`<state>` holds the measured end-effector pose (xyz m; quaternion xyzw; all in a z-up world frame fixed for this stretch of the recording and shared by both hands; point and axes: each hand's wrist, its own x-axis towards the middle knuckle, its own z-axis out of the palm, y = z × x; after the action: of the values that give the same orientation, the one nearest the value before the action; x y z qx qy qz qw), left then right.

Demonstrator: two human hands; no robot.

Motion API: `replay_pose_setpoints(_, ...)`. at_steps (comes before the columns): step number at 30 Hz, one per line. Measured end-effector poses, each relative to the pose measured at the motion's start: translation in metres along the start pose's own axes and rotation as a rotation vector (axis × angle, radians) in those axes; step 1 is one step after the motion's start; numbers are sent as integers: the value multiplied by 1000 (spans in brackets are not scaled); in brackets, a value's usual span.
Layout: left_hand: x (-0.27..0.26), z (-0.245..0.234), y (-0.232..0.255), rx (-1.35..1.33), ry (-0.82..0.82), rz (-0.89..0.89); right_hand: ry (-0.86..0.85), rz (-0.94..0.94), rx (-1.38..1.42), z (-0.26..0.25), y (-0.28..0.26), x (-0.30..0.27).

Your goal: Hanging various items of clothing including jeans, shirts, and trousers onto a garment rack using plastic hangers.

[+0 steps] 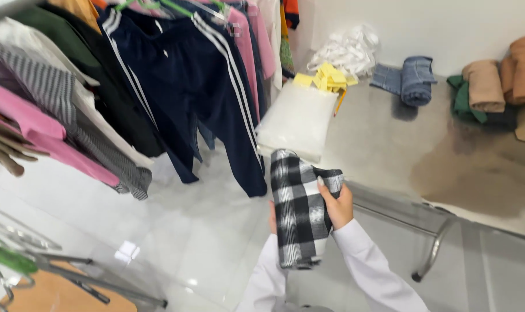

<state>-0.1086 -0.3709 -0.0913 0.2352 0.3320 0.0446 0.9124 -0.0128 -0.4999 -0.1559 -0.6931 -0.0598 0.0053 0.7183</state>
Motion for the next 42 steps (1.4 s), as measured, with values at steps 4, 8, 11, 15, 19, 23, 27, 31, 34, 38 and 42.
replay_pose_setpoints(4,1,-36,-22,-22,25,-8,76,118,83,-29,-2,-30)
replay_pose_setpoints(8,22,-110,-21,-27,38,2,142,176,71,-73,31,-35)
replay_pose_setpoints(11,20,-156,-9,-27,43,13,193,165,41,-111,51,-31)
replay_pose_setpoints(15,12,-174,14,-38,37,59,167,168,-16,-132,42,-28)
replay_pose_setpoints(19,-5,-197,60,-50,50,115,129,173,-43,-126,72,-1)
replay_pose_setpoints(23,1,-172,66,-70,53,163,104,143,-21,-100,93,18)
replay_pose_setpoints(27,2,-150,71,-89,72,211,139,31,-100,-78,115,41)
replay_pose_setpoints(31,1,-147,81,-99,65,233,195,-35,-258,-91,149,78)
replay_pose_setpoints(34,3,-151,87,-105,63,253,177,-28,-284,-102,164,93)
replay_pose_setpoints(38,12,-156,83,-114,56,261,259,46,-394,-144,177,101)
replay_pose_setpoints(42,27,-161,76,-112,45,271,82,189,-597,-156,171,91)
